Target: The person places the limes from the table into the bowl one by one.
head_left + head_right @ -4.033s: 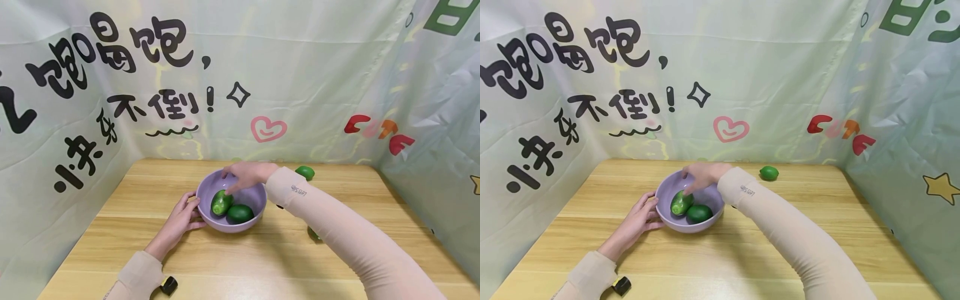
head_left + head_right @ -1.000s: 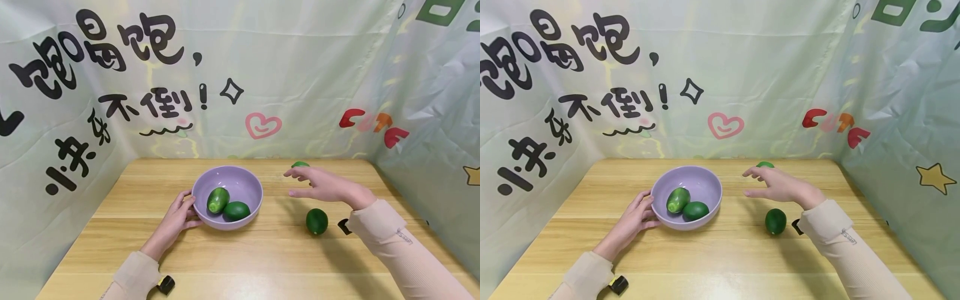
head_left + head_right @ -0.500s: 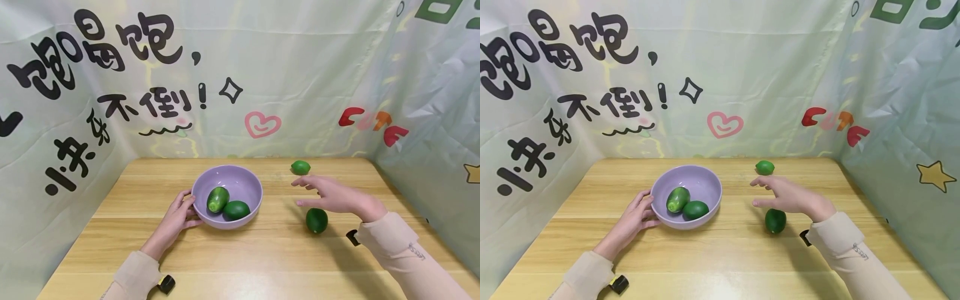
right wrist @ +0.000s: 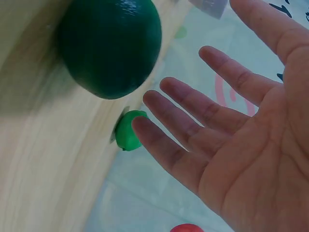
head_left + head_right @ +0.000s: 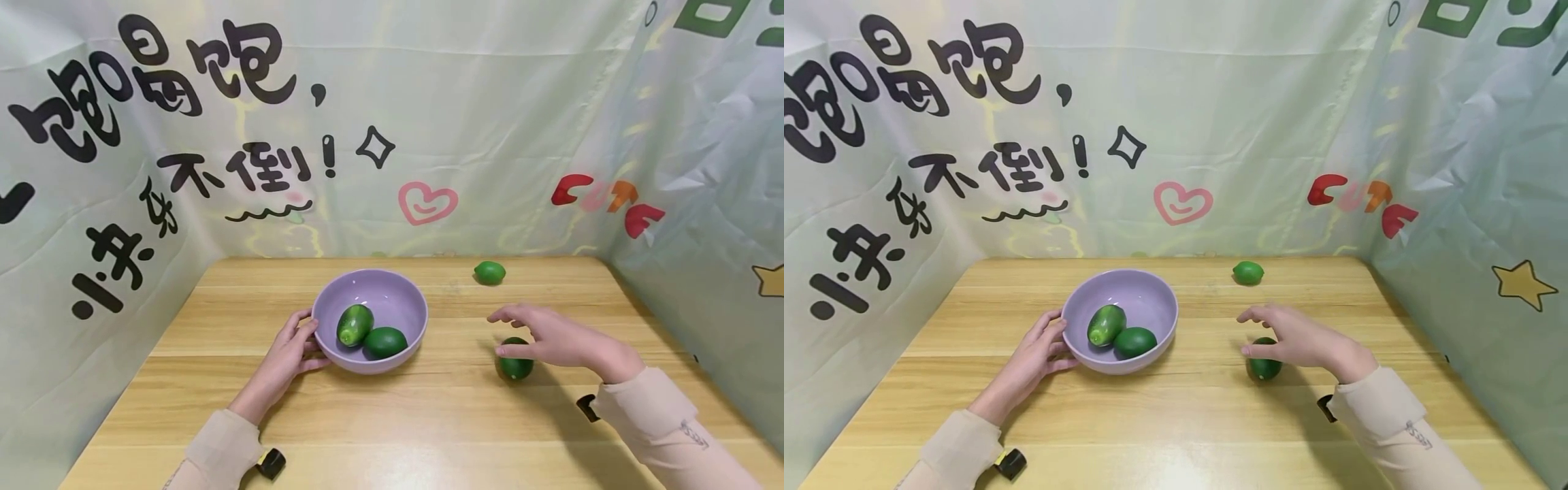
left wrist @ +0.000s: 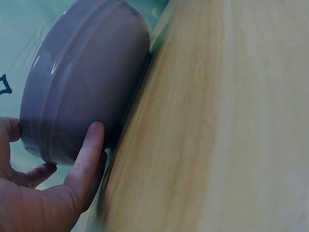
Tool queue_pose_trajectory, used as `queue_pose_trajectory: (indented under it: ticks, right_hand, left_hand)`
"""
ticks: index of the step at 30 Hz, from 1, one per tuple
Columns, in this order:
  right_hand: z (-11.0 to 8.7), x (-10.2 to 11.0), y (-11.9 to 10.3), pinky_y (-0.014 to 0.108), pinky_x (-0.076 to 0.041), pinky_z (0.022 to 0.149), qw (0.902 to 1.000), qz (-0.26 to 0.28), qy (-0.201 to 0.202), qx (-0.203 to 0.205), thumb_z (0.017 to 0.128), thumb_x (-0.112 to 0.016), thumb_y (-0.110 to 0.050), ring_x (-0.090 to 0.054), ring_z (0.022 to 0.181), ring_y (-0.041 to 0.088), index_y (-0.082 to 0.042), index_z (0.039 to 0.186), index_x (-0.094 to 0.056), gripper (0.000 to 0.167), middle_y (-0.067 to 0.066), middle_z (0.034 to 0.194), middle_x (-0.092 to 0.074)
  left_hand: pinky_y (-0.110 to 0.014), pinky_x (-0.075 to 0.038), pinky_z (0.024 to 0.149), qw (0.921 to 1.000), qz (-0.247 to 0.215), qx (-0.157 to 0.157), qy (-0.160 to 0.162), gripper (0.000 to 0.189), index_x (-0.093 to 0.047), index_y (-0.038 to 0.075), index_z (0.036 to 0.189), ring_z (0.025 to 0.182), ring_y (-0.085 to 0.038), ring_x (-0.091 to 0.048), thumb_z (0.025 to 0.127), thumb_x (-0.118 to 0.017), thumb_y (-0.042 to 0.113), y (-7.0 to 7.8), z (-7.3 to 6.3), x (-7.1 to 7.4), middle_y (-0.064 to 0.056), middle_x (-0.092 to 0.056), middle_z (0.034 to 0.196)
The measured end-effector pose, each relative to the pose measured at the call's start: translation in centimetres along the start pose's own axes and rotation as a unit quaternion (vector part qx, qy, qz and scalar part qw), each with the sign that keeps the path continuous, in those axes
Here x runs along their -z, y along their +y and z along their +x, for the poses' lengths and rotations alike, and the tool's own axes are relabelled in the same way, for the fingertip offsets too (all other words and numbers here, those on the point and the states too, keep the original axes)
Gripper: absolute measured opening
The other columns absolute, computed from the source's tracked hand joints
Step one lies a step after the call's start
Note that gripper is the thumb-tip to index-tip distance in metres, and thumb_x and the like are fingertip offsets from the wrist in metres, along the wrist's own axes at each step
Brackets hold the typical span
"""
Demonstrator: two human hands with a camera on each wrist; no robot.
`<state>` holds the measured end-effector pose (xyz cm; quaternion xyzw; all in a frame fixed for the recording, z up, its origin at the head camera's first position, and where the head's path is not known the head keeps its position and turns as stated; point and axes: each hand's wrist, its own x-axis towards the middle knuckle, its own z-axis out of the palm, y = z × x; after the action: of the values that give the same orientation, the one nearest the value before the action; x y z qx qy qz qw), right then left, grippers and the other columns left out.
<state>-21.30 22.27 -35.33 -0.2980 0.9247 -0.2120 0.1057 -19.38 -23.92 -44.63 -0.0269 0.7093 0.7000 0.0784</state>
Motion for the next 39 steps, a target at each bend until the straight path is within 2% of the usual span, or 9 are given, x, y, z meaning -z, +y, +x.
queue_pose_trajectory:
  ticks: [11, 17, 25, 34, 39]
  right_hand:
    - [-1.0, -1.2, 0.8, 0.062, -0.056, 0.103, 0.9999, -0.011, 0.001, -0.011, 0.095, -0.079, -0.052, -0.063, 0.127, 0.042, -0.010, 0.142, -0.064, 0.065, 0.016, 0.143, -0.064]
    - [-1.3, -1.8, 1.0, 0.063, -0.055, 0.104, 0.9997, -0.014, 0.003, -0.018, 0.093, -0.083, -0.048, -0.061, 0.131, 0.044, -0.010, 0.141, -0.064, 0.063, 0.019, 0.142, -0.064]
    - [-1.3, -2.2, 1.2, 0.055, -0.057, 0.099, 0.9996, -0.014, -0.001, -0.023, 0.090, -0.088, -0.043, -0.064, 0.122, 0.035, -0.012, 0.140, -0.065, 0.063, 0.017, 0.135, -0.064]
    - [-1.4, -2.5, 1.6, 0.056, -0.058, 0.097, 0.9998, -0.012, 0.000, -0.019, 0.088, -0.090, -0.040, -0.063, 0.123, 0.038, -0.011, 0.140, -0.065, 0.065, 0.020, 0.138, -0.062]
    - [-1.3, -2.7, 1.8, 0.048, -0.059, 0.093, 0.9997, -0.009, 0.000, -0.022, 0.086, -0.092, -0.038, -0.063, 0.119, 0.033, -0.011, 0.139, -0.065, 0.065, 0.018, 0.135, -0.061]
  left_hand:
    - [-0.044, -0.067, 0.098, 1.0000, 0.007, 0.000, 0.002, 0.046, -0.036, 0.016, 0.162, 0.122, -0.033, -0.072, 0.118, -0.039, 0.032, -0.1, 0.0, -0.1, -0.028, -0.048, 0.154]
    - [-0.045, -0.067, 0.099, 1.0000, 0.004, 0.002, -0.002, 0.047, -0.036, 0.016, 0.162, 0.119, -0.031, -0.072, 0.118, -0.039, 0.033, -0.1, 0.0, 0.0, -0.028, -0.047, 0.153]
    - [-0.046, -0.067, 0.099, 1.0000, 0.004, 0.001, -0.004, 0.046, -0.037, 0.015, 0.161, 0.119, -0.030, -0.073, 0.118, -0.038, 0.032, 0.1, 0.0, 0.0, -0.027, -0.047, 0.154]
    - [-0.046, -0.067, 0.099, 1.0000, 0.002, 0.004, -0.004, 0.046, -0.036, 0.016, 0.161, 0.118, -0.028, -0.072, 0.118, -0.038, 0.033, 0.2, -0.1, 0.0, -0.027, -0.047, 0.153]
    - [-0.045, -0.067, 0.099, 1.0000, -0.001, 0.003, -0.002, 0.045, -0.036, 0.016, 0.161, 0.118, -0.028, -0.072, 0.118, -0.037, 0.032, 0.1, 0.0, -0.1, -0.027, -0.047, 0.152]
